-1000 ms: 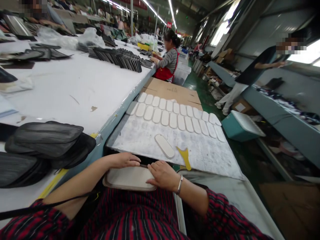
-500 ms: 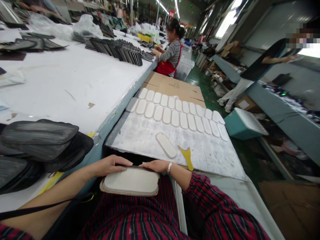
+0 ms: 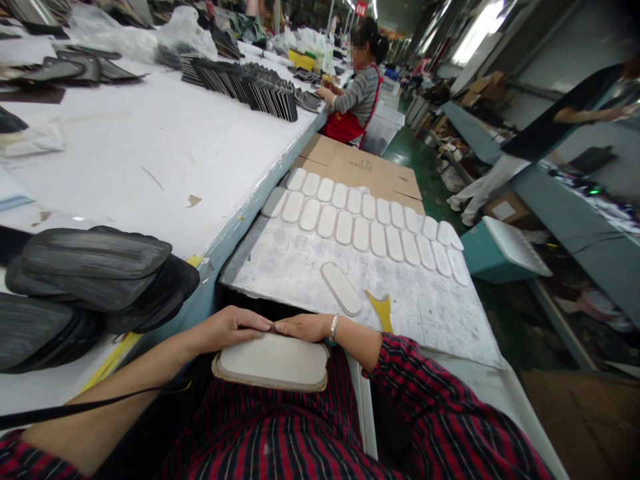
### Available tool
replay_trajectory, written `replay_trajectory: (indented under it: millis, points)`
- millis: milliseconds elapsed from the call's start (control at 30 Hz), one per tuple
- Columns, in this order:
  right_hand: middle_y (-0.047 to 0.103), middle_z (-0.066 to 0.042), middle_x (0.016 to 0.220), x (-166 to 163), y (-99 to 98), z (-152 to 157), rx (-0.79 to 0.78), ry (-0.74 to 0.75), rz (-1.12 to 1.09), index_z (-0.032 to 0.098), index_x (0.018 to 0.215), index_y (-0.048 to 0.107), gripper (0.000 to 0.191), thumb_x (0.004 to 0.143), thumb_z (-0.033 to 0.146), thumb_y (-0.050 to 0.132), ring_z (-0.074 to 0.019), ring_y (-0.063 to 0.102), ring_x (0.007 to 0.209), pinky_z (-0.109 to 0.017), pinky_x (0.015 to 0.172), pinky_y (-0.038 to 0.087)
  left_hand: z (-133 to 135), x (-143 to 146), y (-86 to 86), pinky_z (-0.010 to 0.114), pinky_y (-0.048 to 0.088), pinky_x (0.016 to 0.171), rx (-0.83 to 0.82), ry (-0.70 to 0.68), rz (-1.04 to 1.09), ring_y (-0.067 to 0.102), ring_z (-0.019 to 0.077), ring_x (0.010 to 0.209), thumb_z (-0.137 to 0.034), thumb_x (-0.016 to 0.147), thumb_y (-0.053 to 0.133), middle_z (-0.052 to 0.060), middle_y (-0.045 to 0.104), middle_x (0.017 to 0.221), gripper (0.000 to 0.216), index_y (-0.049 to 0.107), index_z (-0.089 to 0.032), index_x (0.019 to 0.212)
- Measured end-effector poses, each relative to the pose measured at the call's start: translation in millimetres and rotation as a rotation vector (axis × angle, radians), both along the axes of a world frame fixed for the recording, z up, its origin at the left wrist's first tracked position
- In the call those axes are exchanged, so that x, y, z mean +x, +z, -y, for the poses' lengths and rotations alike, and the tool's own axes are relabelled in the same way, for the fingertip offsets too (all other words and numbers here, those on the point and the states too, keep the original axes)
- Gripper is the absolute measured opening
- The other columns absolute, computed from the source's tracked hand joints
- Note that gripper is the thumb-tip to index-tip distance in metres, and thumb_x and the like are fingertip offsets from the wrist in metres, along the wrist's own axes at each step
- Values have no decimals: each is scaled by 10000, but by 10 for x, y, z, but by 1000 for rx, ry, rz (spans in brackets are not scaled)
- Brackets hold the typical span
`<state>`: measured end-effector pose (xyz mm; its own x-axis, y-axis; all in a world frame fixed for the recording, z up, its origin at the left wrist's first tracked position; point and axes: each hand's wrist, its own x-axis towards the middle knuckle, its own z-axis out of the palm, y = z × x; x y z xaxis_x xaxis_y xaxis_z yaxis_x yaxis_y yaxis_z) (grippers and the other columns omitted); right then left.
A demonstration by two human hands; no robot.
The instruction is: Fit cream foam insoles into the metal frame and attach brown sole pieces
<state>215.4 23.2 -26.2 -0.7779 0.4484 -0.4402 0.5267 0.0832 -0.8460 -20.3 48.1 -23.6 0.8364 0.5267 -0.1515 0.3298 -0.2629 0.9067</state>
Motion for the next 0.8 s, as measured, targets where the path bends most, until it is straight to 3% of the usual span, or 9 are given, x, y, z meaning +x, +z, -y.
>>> replay_trajectory:
  millis: [233,367,500,667,800]
  points:
    - [484,-55,1307,-103,41,-16,19,-11,-16,186,1337,417,541,950,491,192,-188,450,1186,-318,1033,311,-10,-207,67,334,440,920,-252,141,-20,590,224,1033,-388,838,505,64,659,1105,345,646,-194,1087]
    - [469,-62,1321,-195,27,-60,15,10,41,170,1342,409,583,936,523,182,-190,435,1202,-310,1043,298,35,-281,40,357,417,951,-179,161,-25,558,240,1086,-357,760,606,56,626,1168,322,667,-216,1043]
    - [471,-85,1318,-293,27,-116,-6,26,96,130,1322,436,643,918,556,174,-206,436,1203,-312,1041,306,51,-270,62,352,426,939,-99,169,-40,593,228,1027,-324,732,632,62,660,1102,300,682,-202,1002]
    - [531,-75,1257,-383,67,-166,-32,58,114,139,1272,500,673,896,595,179,-208,487,1152,-313,1016,342,20,-282,63,330,448,911,-214,195,-65,602,215,1015,-313,699,669,70,646,1129,517,559,-177,1186]
    - [486,-99,1301,-375,54,-161,-33,26,149,114,1286,483,751,875,637,134,-226,457,1184,-330,1040,310,-45,-304,57,272,475,834,-190,177,-84,628,191,943,-331,743,619,59,686,1031,402,606,-163,1108]
